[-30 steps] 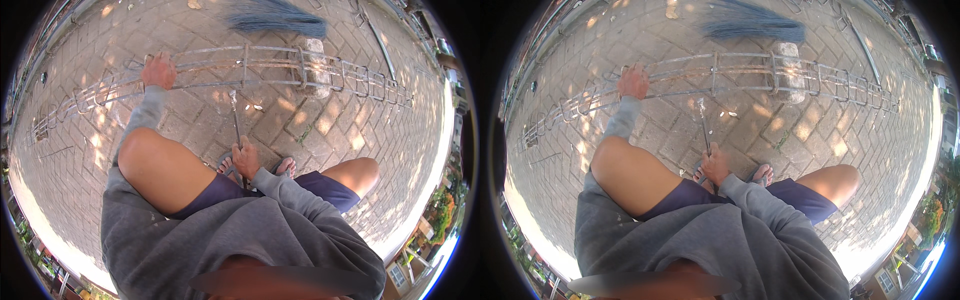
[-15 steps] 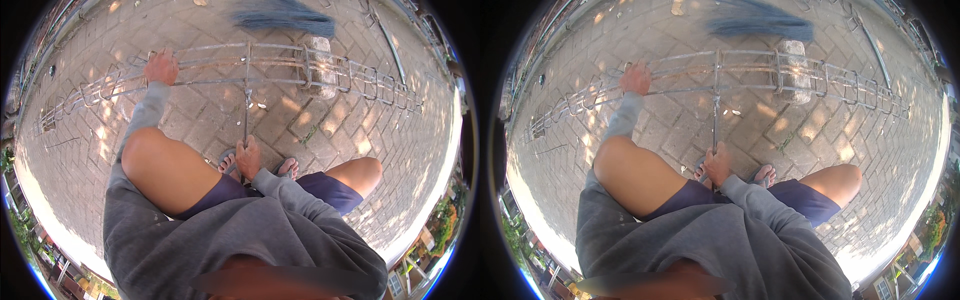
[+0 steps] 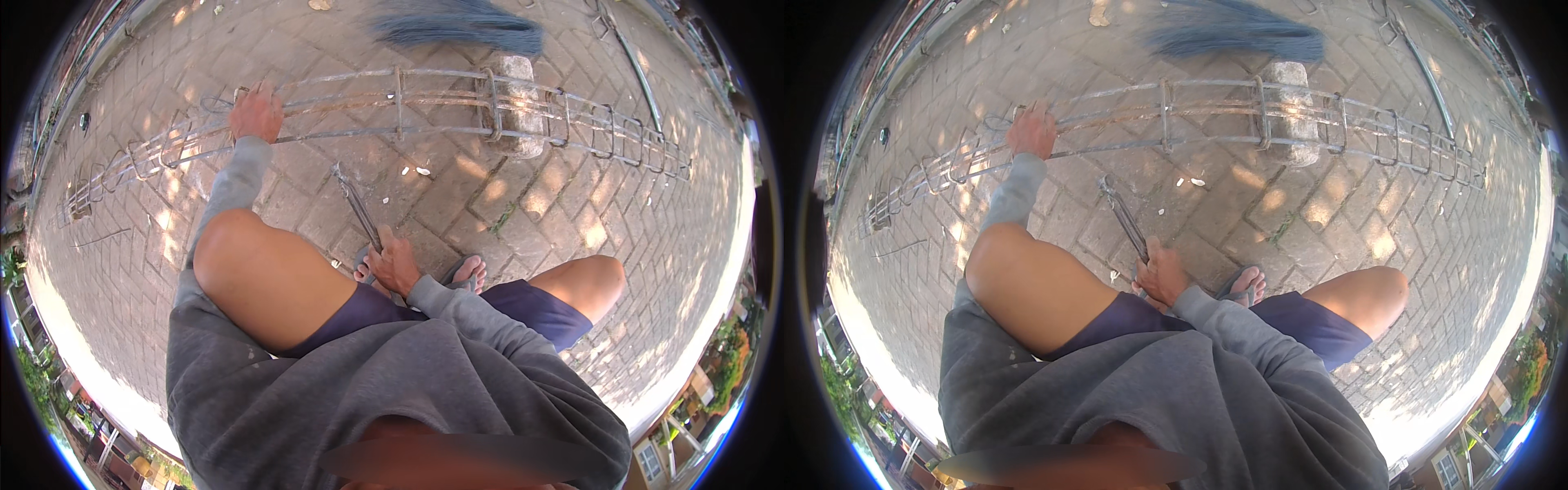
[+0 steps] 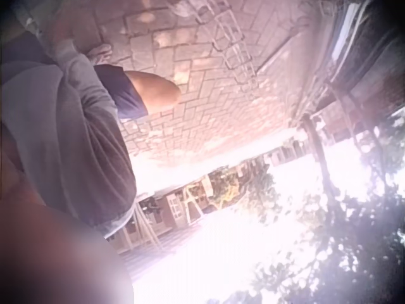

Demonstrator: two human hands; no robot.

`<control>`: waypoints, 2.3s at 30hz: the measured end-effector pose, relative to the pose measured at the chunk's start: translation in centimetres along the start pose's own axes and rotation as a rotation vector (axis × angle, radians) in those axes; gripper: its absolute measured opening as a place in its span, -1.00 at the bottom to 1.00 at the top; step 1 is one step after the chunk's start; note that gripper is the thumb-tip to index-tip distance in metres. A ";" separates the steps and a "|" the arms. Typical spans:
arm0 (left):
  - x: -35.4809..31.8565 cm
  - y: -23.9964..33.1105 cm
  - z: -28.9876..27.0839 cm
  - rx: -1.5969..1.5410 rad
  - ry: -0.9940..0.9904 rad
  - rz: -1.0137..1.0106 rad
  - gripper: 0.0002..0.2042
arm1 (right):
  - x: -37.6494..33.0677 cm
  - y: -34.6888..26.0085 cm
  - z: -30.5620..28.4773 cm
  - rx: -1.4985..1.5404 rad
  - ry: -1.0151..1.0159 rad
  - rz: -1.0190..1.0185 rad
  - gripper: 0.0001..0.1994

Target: The person sits on a paved surface and assembles a metal rebar cage by hand. They use a metal tool to bend and secure wire ties around the intersections of the rebar grid, progressively tightening the structure.

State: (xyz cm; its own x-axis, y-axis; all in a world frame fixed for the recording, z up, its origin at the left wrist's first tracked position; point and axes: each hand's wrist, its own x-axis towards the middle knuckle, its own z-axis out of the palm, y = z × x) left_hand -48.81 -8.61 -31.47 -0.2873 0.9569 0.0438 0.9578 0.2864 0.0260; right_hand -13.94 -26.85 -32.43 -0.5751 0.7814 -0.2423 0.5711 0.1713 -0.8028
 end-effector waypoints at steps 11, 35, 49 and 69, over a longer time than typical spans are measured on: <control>-0.2 0.0 -0.1 -0.009 0.031 0.008 -0.73 | 0.1 -0.4 -3.9 0.122 0.430 0.089 -0.79; -0.3 0.0 0.4 -0.060 0.112 0.027 -0.75 | 1.3 -3.9 -15.0 -0.807 -0.004 0.291 -0.20; -0.4 0.0 0.0 -0.117 0.046 0.002 -0.77 | 0.9 0.0 -12.7 -0.536 -0.025 0.385 -0.84; 0.8 0.3 -0.7 0.079 -0.051 0.029 -0.67 | 0.0 11.4 -17.7 -0.505 -0.148 0.054 -0.33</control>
State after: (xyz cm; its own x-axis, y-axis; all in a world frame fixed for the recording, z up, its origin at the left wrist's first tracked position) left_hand -48.80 -7.79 -30.77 -0.2600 0.9656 -0.0073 0.9644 0.2592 -0.0531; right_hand 2.96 -14.28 -31.93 -0.5929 0.7102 -0.3797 0.7922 0.4295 -0.4335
